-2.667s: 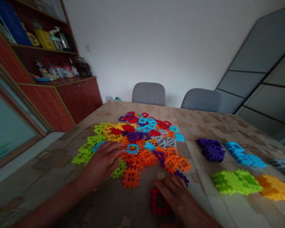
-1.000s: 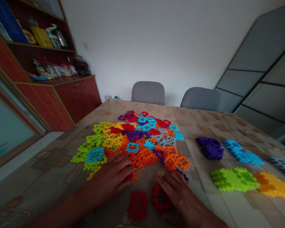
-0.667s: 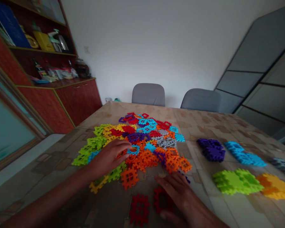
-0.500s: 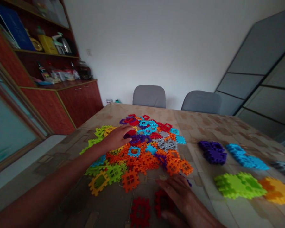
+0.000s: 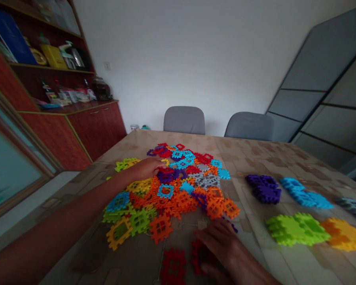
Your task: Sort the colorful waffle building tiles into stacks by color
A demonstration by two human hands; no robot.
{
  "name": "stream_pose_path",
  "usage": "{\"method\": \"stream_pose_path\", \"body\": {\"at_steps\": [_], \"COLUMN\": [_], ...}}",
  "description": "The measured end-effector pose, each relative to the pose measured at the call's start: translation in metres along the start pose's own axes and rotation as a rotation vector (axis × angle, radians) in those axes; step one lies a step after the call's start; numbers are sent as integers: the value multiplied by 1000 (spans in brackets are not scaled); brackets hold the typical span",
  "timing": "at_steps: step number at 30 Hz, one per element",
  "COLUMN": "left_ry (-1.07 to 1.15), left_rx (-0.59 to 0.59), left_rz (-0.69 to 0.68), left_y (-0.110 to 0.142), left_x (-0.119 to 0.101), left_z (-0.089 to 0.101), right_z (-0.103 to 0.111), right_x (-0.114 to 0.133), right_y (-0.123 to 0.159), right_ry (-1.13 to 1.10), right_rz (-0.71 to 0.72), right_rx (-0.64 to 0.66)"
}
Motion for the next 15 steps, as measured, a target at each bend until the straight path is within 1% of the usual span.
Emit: {"method": "stream_pose_path", "body": {"at_steps": [5,8,12,15], "left_ry": [28,44,50,76], "left_rx": [31,13,-29,28], "left_rz": [-4,1,24,-4], "left_y": [26,41,48,45], "left_x": [-22,-30,-26,-22], "left_z": [-4,-4,1,-1], "right_z": [-2,-1,-3,-11], "right_x": [0,1,0,-6], "right_y": [-2,-1,-1,-3], "right_ry": [26,29,20,37], "right_rz": [14,13,23,54], "right_rx": [47,54,19,9]}}
Point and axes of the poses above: each hand's wrist, its own y-axis away from the middle knuckle, its own z-axis out of the back of the hand, x = y × z, the point moved 6 cm from there along -y, towards the middle knuckle, and after that the axes turned 2 degrees about y, right-handed, at the moved point
